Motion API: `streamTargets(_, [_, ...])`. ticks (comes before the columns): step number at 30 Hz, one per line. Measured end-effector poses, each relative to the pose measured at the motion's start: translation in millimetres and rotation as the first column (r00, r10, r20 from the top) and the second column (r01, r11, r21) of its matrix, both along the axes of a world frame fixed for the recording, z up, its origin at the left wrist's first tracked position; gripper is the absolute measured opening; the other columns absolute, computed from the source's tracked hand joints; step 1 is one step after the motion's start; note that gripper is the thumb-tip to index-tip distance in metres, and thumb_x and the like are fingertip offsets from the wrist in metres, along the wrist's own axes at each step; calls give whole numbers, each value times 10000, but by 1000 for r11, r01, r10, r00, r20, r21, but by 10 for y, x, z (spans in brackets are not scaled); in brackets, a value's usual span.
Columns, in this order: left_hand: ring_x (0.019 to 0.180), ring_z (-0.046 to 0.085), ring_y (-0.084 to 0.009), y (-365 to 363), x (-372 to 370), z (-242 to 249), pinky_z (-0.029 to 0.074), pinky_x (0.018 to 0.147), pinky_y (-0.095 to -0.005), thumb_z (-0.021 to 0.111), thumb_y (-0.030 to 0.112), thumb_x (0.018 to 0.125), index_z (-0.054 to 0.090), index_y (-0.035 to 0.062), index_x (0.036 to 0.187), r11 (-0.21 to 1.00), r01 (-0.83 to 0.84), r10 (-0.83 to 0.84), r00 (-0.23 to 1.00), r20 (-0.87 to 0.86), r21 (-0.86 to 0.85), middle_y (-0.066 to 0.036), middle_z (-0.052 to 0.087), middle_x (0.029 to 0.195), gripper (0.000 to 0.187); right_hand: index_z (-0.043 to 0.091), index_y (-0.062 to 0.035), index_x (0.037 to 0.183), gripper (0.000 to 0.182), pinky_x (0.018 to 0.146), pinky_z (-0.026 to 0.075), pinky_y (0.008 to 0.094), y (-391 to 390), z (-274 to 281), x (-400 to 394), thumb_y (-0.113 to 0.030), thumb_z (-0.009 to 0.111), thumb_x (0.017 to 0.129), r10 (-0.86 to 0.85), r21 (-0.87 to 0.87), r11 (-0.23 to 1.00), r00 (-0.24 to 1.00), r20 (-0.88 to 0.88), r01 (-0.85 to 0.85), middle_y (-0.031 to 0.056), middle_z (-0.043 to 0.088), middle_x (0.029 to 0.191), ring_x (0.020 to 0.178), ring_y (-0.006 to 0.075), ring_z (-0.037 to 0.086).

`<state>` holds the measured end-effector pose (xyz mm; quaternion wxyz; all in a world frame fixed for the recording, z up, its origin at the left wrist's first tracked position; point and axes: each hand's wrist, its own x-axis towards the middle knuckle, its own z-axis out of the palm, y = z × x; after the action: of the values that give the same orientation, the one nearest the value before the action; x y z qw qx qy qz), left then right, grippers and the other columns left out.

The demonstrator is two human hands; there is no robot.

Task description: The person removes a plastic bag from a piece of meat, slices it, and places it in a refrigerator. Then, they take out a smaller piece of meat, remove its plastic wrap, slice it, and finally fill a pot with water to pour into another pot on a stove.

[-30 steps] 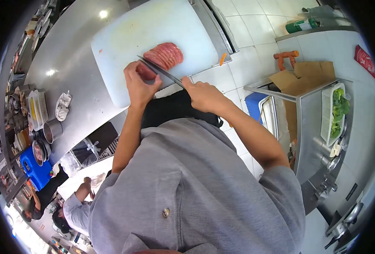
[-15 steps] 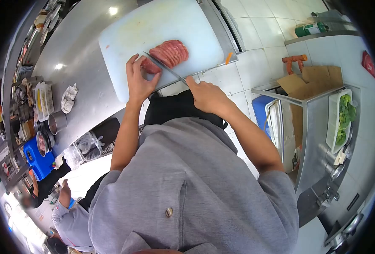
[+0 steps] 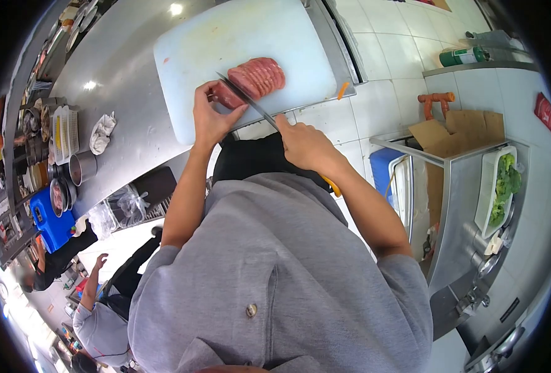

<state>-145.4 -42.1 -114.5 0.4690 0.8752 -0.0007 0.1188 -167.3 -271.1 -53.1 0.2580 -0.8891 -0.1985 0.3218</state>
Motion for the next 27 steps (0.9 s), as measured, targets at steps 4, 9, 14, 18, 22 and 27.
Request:
streamTargets(4, [1006,548,-264,-197,-75,-34,497,835,-348,899,157,588,466,2,1194,999,33,-33,993,114,7,-148,491,1139,761,365,-32,1079,252,637,427,552,-21,49,-10,-93,505,879,-11,-46,999,999,46,13,264,580,690,696,475,582])
streamTargets(9, [1072,521,-296,-176,-89,-92,527,867,-363,862,69,620,442,22,1233,1000,21,-19,986,163,-9,-165,404,1218,745,376,-28,1050,225,636,425,558,10,111,33,-90,507,877,-11,-78,997,997,72,17,268,582,693,692,477,583])
streamTargets(14, [1132,516,-298,-83,-91,-148,543,895,-374,812,36,681,450,18,1256,991,49,-34,992,124,-121,-156,402,1252,680,377,-27,1052,228,657,426,562,98,158,88,-85,506,873,-6,-89,996,998,61,11,279,586,708,704,487,580])
streamTargets(18, [1107,524,-309,-59,-42,-66,528,875,-394,804,42,677,492,22,1219,999,20,-12,980,196,-38,-159,443,1240,626,378,-26,1065,234,677,418,573,154,137,124,-81,501,873,19,-131,991,999,43,-13,295,586,728,721,494,577])
streamTargets(22, [996,551,-323,46,98,-38,471,846,-404,739,36,653,584,23,1054,965,184,-248,873,421,186,-144,574,1108,430,385,-33,1064,264,700,443,586,190,153,116,-54,496,826,37,-165,986,997,74,-25,291,615,771,775,499,600])
streamTargets(27, [952,556,-316,72,138,-90,482,831,-394,717,70,626,587,23,1032,970,193,-239,872,427,149,-129,581,1089,429,374,-31,1056,227,693,398,606,171,312,103,-71,489,865,-24,-124,992,996,81,34,300,592,709,739,512,577])
